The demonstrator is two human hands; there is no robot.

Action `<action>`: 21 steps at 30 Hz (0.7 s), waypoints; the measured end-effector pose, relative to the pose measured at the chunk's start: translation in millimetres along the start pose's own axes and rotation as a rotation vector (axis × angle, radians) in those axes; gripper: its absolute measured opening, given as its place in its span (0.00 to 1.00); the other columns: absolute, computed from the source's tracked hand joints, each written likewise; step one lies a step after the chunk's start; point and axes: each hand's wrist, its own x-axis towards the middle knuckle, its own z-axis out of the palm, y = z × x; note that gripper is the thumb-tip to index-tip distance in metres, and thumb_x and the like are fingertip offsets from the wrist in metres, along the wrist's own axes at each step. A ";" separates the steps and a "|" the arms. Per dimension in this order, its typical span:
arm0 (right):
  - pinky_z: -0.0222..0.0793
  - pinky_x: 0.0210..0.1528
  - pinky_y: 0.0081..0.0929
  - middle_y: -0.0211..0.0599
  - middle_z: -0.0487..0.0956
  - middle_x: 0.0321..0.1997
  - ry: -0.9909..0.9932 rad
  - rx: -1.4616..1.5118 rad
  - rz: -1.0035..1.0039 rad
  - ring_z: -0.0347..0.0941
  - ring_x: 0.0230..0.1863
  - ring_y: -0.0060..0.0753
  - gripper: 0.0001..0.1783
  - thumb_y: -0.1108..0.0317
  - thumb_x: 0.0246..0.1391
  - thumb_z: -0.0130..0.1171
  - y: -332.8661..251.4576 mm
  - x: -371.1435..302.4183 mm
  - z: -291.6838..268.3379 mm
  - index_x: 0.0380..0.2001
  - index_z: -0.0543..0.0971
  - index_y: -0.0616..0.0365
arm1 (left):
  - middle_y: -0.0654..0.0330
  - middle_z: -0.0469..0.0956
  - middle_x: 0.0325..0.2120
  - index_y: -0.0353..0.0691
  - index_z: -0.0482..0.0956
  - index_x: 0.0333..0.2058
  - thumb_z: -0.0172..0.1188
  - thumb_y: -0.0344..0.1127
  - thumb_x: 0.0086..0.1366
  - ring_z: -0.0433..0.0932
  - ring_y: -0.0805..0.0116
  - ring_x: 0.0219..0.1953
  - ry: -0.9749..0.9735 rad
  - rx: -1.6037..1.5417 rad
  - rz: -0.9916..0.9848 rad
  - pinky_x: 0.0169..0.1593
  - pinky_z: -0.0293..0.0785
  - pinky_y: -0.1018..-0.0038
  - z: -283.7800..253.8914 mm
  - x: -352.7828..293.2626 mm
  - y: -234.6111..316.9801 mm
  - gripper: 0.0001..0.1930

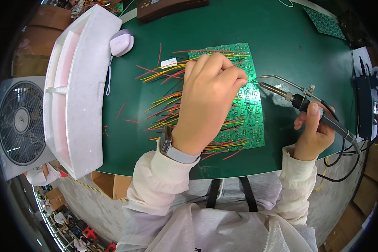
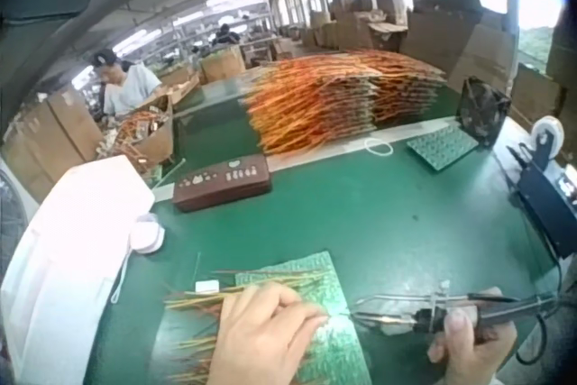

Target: The person retrieves wires from a foam container, positions them onto a circuit board, and solders them using a soldering iron.

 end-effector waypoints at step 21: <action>0.58 0.13 0.11 0.31 0.68 0.13 -0.020 -0.024 -0.005 0.63 0.11 0.17 0.10 0.70 0.46 0.58 -0.1 -0.1 0.3 0.26 0.71 0.66 | 0.66 0.68 0.20 0.40 0.76 0.21 0.62 0.29 0.45 0.66 0.70 0.24 0.037 0.082 0.034 0.33 0.57 0.74 4.2 -2.7 0.2 0.03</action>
